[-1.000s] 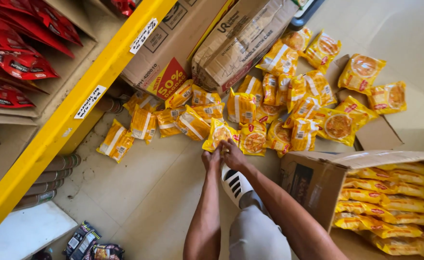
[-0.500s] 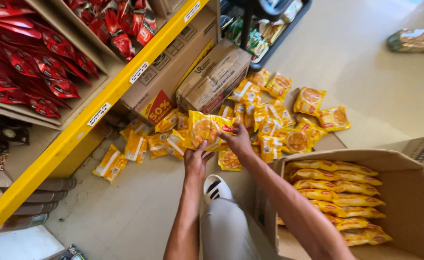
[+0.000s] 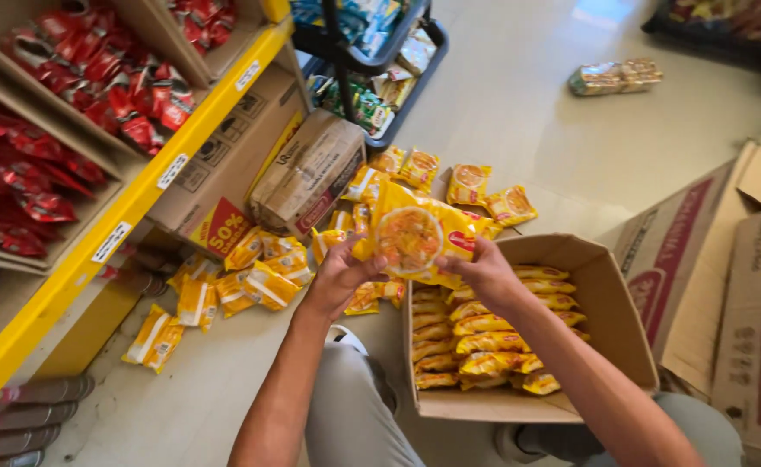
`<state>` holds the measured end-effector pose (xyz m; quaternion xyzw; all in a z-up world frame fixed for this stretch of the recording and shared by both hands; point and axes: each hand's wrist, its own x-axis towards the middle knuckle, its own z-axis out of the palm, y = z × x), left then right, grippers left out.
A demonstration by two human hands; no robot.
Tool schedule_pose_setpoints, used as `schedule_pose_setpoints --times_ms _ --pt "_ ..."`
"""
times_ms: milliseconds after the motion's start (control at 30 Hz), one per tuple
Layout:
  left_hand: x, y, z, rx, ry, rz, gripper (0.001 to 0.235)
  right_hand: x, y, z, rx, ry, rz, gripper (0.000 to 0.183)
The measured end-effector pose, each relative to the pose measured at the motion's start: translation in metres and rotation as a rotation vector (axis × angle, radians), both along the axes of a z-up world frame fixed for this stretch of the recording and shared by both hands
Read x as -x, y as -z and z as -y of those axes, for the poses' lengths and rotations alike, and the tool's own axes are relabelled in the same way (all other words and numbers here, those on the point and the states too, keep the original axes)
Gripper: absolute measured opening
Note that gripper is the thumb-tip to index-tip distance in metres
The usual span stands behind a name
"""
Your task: Pack individual instant noodle packets into a cardboard box on the floor.
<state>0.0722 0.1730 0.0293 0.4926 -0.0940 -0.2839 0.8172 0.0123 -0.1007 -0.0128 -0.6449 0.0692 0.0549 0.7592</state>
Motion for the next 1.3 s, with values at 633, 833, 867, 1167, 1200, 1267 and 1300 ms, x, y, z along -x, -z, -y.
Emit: schedule_pose_setpoints --times_ms 633,833,867,1167,1200,1267,1300 --pt "0.034 0.071 0.155 -0.308 0.137 0.318 0.012 0.115 0.01 0.133 -0.071 0.087 -0.237 0.046" --pt "0.029 0.072 0.153 -0.372 0.173 0.156 0.011 0.117 0.028 0.146 0.061 0.038 -0.237 0.044" --pt "0.028 0.07 0.152 -0.336 0.196 0.122 0.011 0.116 0.024 0.145 0.041 0.033 -0.225 0.044" --pt "0.019 0.047 0.146 -0.403 0.262 0.188 0.012 0.113 -0.004 0.146 0.071 0.002 -0.266 0.041" --pt "0.018 0.047 0.146 -0.388 0.268 0.173 0.012 0.112 -0.009 0.145 0.061 0.003 -0.262 0.042" --pt "0.018 0.053 0.145 -0.426 0.263 0.231 0.012 0.112 -0.012 0.143 0.086 0.003 -0.282 0.045" --pt "0.018 0.056 0.144 -0.463 0.254 0.289 0.012 0.112 -0.014 0.142 0.112 0.0 -0.301 0.047"
